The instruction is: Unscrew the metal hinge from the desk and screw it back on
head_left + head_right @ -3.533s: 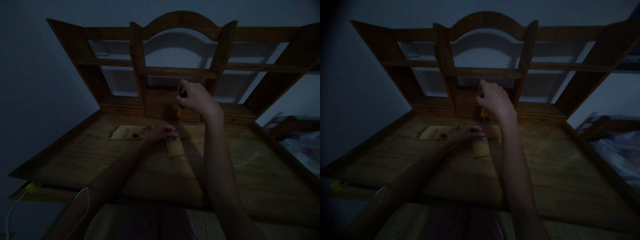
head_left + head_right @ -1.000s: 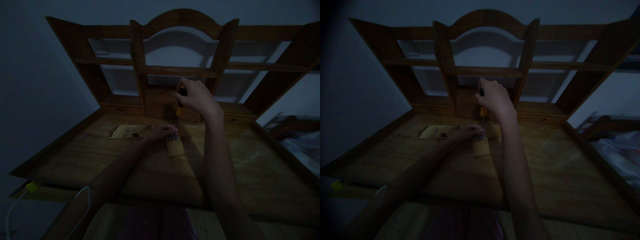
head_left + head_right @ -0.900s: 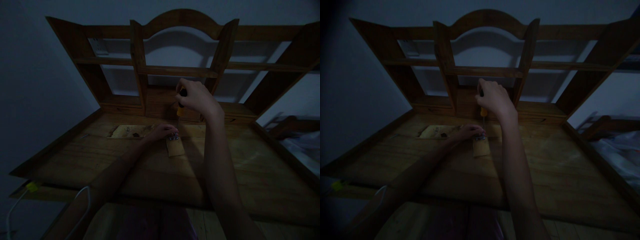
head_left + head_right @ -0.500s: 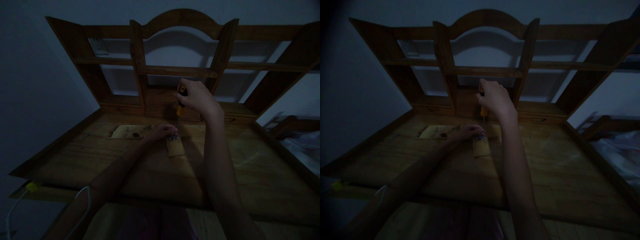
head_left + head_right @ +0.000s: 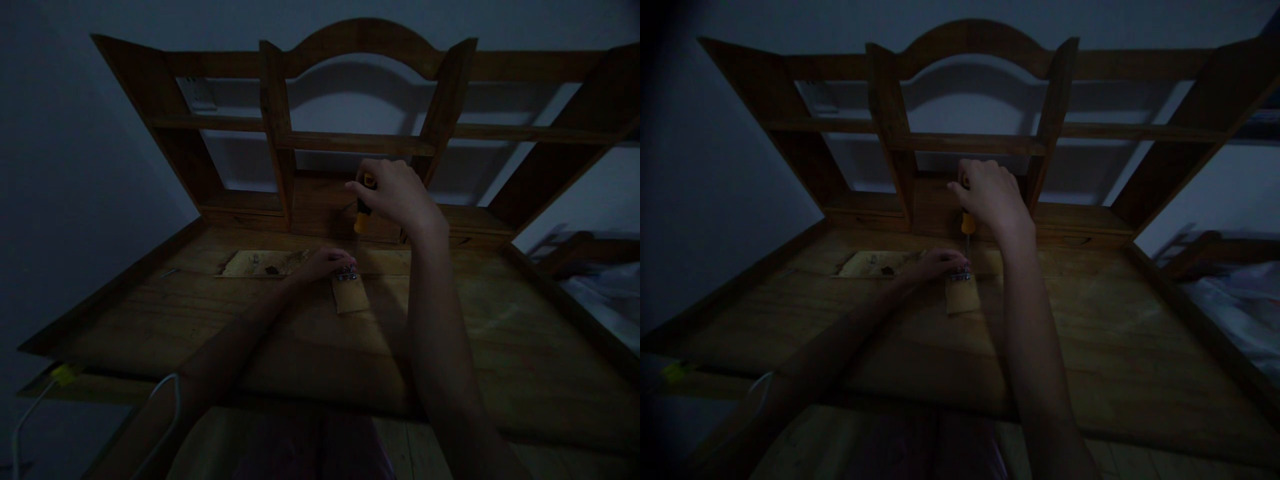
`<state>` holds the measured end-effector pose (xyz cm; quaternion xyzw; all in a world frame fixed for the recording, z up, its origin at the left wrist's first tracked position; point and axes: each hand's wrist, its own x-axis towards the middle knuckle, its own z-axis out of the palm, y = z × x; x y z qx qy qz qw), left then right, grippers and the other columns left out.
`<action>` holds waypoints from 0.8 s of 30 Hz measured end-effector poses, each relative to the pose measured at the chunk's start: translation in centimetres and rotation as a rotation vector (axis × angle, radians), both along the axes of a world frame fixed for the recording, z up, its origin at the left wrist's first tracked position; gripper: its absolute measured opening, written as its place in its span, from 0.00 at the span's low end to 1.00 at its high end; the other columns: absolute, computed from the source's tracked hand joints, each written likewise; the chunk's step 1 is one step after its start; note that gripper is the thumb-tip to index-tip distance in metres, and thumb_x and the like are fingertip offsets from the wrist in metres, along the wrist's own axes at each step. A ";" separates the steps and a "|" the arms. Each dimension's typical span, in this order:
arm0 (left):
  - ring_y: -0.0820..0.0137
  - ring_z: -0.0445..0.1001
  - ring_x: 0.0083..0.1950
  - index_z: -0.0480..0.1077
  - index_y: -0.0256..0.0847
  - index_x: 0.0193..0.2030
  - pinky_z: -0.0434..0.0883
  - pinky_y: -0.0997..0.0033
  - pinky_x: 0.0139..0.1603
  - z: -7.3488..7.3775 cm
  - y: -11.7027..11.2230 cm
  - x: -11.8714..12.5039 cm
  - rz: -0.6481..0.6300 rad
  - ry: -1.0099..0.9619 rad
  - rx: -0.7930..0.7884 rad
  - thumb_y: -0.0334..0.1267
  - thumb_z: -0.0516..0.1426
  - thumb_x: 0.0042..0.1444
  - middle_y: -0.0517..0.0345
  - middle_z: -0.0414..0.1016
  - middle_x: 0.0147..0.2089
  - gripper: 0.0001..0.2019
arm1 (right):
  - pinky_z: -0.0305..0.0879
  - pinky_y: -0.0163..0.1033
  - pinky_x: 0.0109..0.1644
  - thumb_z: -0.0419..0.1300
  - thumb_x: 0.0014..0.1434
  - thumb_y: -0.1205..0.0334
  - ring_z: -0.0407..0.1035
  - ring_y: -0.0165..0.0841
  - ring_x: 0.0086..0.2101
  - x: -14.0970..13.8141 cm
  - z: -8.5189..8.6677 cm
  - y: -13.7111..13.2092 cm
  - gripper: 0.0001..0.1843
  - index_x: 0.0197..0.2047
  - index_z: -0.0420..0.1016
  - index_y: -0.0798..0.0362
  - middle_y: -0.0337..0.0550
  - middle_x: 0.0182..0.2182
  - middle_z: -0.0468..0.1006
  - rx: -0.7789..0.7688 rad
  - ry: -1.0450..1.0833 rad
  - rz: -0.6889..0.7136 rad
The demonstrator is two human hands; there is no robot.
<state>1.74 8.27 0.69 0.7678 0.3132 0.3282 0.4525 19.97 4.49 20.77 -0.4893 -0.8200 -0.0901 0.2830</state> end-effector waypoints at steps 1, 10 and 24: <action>0.67 0.80 0.42 0.80 0.36 0.44 0.73 0.72 0.44 0.0 0.0 0.0 0.001 0.005 0.006 0.52 0.59 0.64 0.50 0.84 0.43 0.20 | 0.64 0.54 0.51 0.55 0.66 0.55 0.72 0.49 0.45 0.0 0.0 0.0 0.11 0.43 0.75 0.51 0.51 0.40 0.79 0.001 0.002 0.001; 0.67 0.80 0.43 0.80 0.37 0.44 0.74 0.71 0.45 0.1 -0.1 0.0 0.005 0.001 -0.014 0.53 0.59 0.63 0.51 0.84 0.43 0.19 | 0.65 0.53 0.49 0.58 0.62 0.57 0.72 0.49 0.45 -0.3 0.1 -0.5 0.12 0.47 0.72 0.51 0.50 0.42 0.79 -0.072 0.013 0.029; 0.67 0.81 0.44 0.80 0.38 0.43 0.74 0.70 0.46 -0.1 0.1 0.0 -0.007 0.000 0.014 0.52 0.59 0.64 0.51 0.84 0.44 0.18 | 0.66 0.54 0.49 0.57 0.61 0.58 0.71 0.49 0.46 -0.1 0.0 -0.4 0.14 0.50 0.72 0.51 0.51 0.43 0.79 -0.058 -0.008 0.024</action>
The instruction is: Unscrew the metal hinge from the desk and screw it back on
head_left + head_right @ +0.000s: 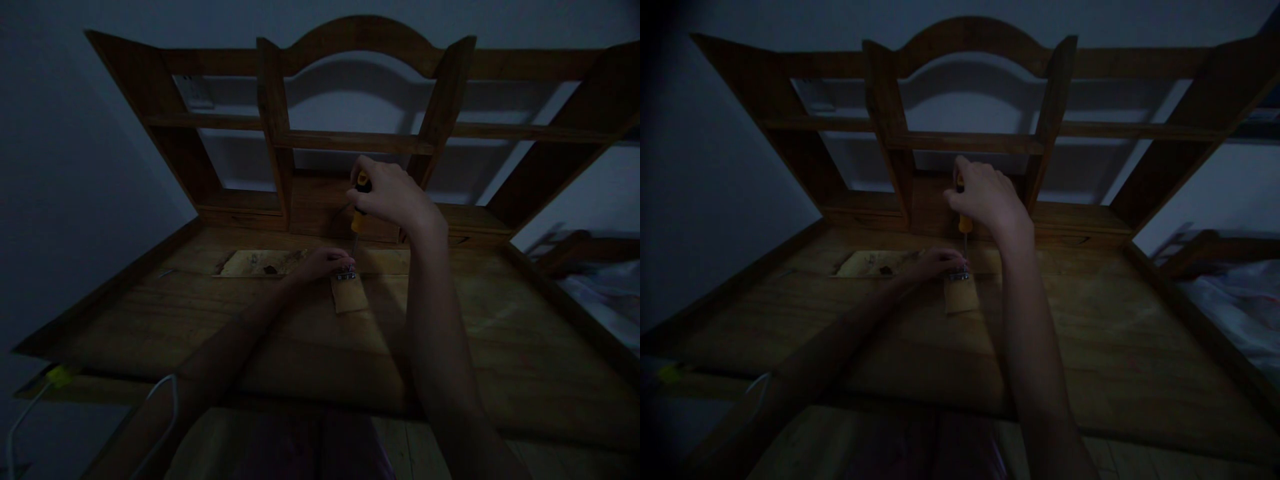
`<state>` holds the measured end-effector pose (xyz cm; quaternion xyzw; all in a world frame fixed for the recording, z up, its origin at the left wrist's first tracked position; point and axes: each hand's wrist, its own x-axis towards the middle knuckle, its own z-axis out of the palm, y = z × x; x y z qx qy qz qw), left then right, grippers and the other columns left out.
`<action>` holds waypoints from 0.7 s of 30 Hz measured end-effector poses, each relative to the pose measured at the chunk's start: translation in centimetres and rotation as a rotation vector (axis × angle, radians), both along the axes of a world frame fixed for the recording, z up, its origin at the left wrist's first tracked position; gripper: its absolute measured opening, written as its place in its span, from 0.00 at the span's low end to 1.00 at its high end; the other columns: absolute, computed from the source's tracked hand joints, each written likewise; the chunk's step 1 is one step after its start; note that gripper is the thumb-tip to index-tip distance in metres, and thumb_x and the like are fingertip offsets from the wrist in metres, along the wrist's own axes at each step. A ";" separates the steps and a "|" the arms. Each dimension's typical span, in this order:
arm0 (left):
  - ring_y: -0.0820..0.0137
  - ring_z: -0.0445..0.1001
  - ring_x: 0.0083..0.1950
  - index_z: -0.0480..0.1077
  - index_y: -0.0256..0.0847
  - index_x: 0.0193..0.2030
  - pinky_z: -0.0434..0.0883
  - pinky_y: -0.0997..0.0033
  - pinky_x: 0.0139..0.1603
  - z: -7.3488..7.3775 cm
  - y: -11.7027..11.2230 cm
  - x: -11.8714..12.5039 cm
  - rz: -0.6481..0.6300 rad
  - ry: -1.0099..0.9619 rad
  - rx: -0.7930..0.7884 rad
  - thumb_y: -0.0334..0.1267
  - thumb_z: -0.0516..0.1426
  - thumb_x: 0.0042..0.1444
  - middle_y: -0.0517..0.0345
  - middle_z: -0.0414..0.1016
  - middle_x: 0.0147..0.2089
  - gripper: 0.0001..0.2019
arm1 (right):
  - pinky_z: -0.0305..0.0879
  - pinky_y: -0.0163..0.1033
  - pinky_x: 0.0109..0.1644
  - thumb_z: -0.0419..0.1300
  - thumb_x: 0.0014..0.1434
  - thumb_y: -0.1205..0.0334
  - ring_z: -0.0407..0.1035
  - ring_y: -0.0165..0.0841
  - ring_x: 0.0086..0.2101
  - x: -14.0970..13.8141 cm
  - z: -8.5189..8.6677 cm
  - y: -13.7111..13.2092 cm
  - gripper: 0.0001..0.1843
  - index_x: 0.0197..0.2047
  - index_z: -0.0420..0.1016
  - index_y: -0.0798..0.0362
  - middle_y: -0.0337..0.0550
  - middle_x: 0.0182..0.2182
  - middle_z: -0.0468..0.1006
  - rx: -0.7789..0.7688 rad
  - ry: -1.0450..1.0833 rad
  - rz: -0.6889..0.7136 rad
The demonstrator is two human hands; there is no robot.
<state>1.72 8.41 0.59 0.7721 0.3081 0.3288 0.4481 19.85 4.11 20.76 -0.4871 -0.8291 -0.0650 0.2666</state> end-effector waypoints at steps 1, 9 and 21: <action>0.67 0.81 0.43 0.80 0.37 0.43 0.74 0.71 0.45 0.0 0.0 0.0 0.006 0.004 0.006 0.52 0.59 0.63 0.51 0.84 0.43 0.18 | 0.66 0.55 0.50 0.57 0.61 0.57 0.71 0.49 0.46 0.0 0.0 0.0 0.15 0.50 0.71 0.50 0.51 0.44 0.78 -0.006 -0.002 -0.009; 0.67 0.81 0.44 0.80 0.37 0.43 0.74 0.71 0.45 0.2 -0.1 0.1 0.023 0.012 0.025 0.52 0.60 0.63 0.51 0.84 0.43 0.18 | 0.65 0.55 0.52 0.57 0.62 0.59 0.71 0.49 0.47 0.3 -0.1 0.2 0.13 0.49 0.72 0.49 0.50 0.43 0.78 0.001 -0.003 -0.026; 0.64 0.82 0.45 0.80 0.36 0.43 0.75 0.67 0.50 0.5 -0.3 0.3 0.006 -0.024 -0.054 0.46 0.69 0.52 0.51 0.84 0.43 0.17 | 0.65 0.54 0.50 0.58 0.60 0.60 0.72 0.49 0.45 0.2 0.1 0.1 0.11 0.46 0.72 0.49 0.50 0.42 0.78 0.013 0.009 -0.002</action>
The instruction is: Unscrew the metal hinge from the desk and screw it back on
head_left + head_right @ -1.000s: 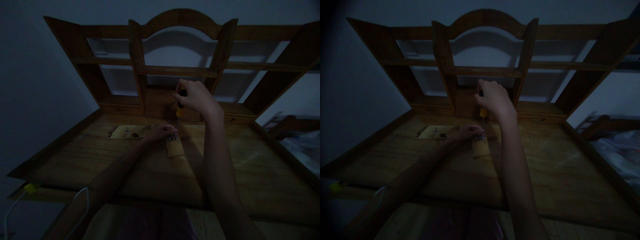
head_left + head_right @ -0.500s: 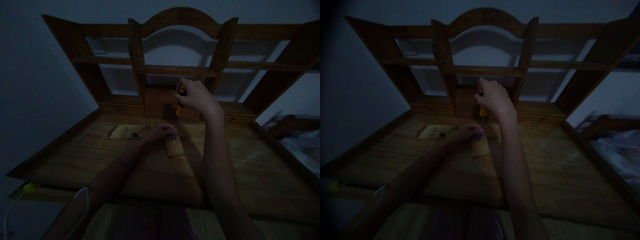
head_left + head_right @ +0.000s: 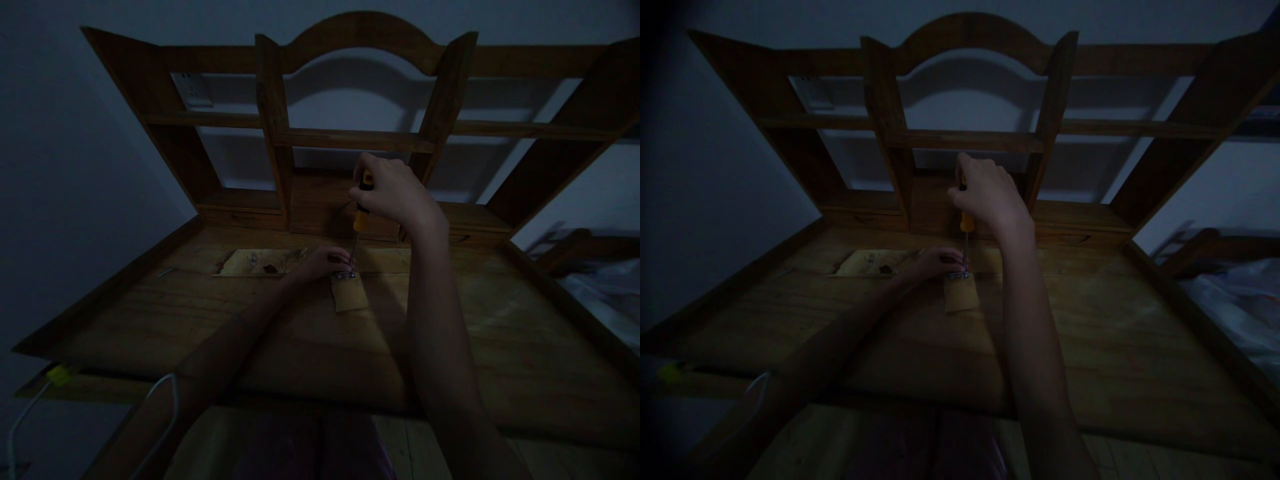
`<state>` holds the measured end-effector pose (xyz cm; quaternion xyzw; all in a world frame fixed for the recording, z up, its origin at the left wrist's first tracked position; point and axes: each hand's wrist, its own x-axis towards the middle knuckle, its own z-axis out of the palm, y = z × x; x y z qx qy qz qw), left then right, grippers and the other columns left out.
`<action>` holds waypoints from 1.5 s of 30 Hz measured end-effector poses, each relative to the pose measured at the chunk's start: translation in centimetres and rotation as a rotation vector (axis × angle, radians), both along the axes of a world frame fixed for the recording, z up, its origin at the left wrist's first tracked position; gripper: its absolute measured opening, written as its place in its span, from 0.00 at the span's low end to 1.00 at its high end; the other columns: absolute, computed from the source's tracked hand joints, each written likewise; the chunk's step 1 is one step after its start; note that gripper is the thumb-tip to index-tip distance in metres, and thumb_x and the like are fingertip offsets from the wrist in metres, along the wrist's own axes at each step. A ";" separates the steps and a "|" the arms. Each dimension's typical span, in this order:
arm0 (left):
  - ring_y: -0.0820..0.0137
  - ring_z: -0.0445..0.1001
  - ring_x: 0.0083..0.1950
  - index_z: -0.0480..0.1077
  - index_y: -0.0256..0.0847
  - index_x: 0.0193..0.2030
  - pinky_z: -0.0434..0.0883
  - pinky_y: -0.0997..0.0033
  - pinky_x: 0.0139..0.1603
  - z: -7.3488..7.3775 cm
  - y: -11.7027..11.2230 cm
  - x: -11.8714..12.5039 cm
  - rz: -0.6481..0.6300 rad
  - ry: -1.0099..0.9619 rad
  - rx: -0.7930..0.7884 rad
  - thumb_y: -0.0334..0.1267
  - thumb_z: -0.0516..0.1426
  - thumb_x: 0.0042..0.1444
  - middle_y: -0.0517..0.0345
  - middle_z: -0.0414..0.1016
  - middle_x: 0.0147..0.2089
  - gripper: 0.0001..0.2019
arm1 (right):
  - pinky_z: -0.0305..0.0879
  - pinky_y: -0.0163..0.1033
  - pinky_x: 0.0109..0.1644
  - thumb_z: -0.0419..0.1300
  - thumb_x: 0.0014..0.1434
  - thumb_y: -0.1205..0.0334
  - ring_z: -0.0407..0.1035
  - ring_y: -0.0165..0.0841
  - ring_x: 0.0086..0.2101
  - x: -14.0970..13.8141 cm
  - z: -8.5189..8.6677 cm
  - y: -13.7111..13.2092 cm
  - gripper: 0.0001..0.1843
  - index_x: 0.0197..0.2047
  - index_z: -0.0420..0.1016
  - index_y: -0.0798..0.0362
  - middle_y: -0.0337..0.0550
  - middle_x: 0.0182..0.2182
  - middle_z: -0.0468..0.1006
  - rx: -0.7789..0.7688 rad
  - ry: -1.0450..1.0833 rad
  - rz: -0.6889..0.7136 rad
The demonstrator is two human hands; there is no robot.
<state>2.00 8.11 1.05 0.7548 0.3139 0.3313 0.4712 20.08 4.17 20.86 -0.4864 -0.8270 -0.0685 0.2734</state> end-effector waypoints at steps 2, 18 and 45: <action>0.65 0.82 0.45 0.79 0.36 0.42 0.76 0.66 0.50 0.0 0.0 0.1 0.007 -0.015 -0.010 0.45 0.69 0.51 0.50 0.84 0.42 0.16 | 0.65 0.54 0.50 0.58 0.59 0.60 0.72 0.49 0.45 -0.1 0.1 -0.1 0.11 0.47 0.72 0.49 0.50 0.42 0.78 -0.002 -0.005 0.002; 0.65 0.82 0.40 0.76 0.36 0.37 0.77 0.67 0.45 -0.3 -0.7 0.5 0.164 -0.028 0.047 0.43 0.70 0.49 0.53 0.83 0.36 0.14 | 0.66 0.52 0.50 0.58 0.63 0.55 0.71 0.48 0.46 0.1 0.1 0.0 0.11 0.47 0.71 0.49 0.50 0.43 0.79 -0.002 0.020 0.017; 0.67 0.78 0.40 0.79 0.38 0.34 0.71 0.71 0.43 -0.3 -0.2 0.3 0.128 0.060 0.246 0.44 0.68 0.54 0.55 0.81 0.37 0.11 | 0.65 0.53 0.49 0.59 0.59 0.59 0.72 0.48 0.45 -0.6 0.1 -0.2 0.12 0.47 0.71 0.48 0.49 0.42 0.79 0.033 0.000 0.008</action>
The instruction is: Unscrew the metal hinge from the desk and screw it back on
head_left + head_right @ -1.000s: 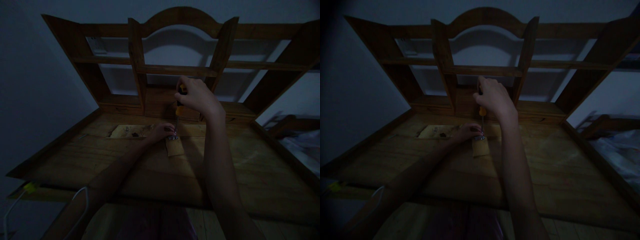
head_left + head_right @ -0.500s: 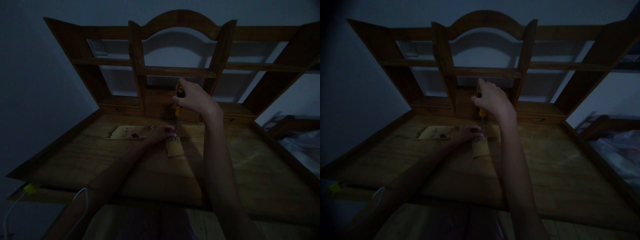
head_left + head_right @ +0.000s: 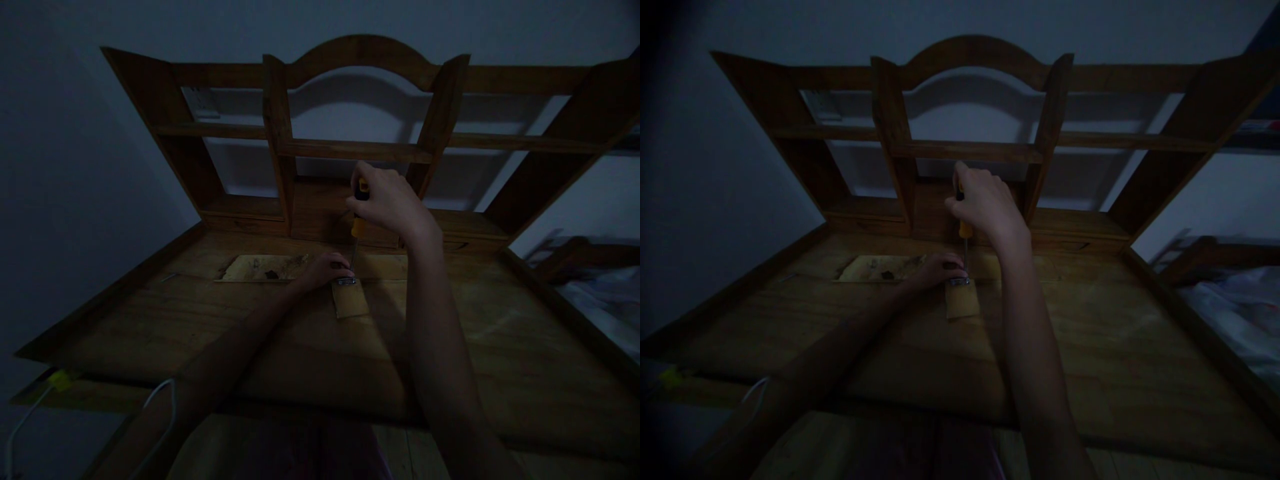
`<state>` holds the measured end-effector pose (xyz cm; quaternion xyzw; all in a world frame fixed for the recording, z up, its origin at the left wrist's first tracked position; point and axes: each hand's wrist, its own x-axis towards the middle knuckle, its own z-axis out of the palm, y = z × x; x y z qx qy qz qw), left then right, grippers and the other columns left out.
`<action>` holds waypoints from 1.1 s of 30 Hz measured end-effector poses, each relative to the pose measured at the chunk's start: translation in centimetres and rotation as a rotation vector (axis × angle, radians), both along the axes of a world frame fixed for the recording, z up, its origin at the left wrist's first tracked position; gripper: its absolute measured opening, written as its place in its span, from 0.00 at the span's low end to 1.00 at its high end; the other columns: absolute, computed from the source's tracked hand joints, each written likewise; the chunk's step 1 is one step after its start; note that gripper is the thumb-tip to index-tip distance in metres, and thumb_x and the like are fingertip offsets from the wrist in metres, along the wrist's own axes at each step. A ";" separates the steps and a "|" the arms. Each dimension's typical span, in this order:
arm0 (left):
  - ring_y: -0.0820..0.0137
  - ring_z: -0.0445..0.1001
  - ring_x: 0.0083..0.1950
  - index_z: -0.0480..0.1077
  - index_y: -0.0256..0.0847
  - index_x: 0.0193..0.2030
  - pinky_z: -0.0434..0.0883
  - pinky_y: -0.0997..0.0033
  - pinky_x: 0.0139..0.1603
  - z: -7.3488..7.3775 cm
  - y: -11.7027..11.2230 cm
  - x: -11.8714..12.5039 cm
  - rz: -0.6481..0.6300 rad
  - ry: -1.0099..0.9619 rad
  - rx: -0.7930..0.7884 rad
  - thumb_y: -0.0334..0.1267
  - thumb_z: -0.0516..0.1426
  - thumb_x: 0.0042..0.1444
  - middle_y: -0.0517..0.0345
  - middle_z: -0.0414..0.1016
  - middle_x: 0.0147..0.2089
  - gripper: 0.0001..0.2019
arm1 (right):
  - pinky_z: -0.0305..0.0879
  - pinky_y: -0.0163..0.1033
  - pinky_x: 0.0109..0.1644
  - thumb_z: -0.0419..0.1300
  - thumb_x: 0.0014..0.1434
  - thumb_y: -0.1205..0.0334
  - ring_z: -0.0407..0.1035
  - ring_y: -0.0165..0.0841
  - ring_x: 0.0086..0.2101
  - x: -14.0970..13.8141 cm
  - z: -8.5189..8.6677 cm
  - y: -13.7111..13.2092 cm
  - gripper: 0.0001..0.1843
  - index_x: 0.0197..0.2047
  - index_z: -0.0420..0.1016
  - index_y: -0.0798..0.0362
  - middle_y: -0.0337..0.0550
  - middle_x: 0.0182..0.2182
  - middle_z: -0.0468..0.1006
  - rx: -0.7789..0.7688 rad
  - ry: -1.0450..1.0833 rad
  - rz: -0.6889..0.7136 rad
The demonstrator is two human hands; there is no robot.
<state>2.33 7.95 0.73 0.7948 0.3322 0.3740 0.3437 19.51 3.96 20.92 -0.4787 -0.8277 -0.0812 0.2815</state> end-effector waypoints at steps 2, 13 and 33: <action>0.68 0.78 0.39 0.79 0.38 0.35 0.71 0.72 0.42 0.1 -0.1 0.0 0.011 -0.009 -0.062 0.44 0.67 0.55 0.56 0.81 0.36 0.11 | 0.65 0.53 0.49 0.58 0.59 0.59 0.72 0.48 0.44 0.0 0.1 -0.2 0.12 0.47 0.71 0.48 0.49 0.42 0.79 0.015 0.010 -0.001; 0.69 0.79 0.38 0.75 0.39 0.38 0.72 0.73 0.39 0.2 -0.8 0.2 0.041 -0.100 -0.090 0.47 0.64 0.59 0.58 0.80 0.36 0.12 | 0.64 0.49 0.47 0.56 0.61 0.59 0.71 0.47 0.44 -0.1 0.6 -0.7 0.14 0.50 0.69 0.47 0.49 0.43 0.78 0.059 0.053 -0.003; 0.70 0.78 0.38 0.76 0.41 0.41 0.74 0.71 0.43 1.0 -1.6 0.8 0.588 -0.090 0.422 0.42 0.63 0.63 0.58 0.80 0.39 0.07 | 0.66 0.49 0.47 0.57 0.61 0.60 0.71 0.41 0.39 1.1 0.0 0.8 0.20 0.56 0.61 0.43 0.42 0.40 0.74 0.238 0.432 -0.022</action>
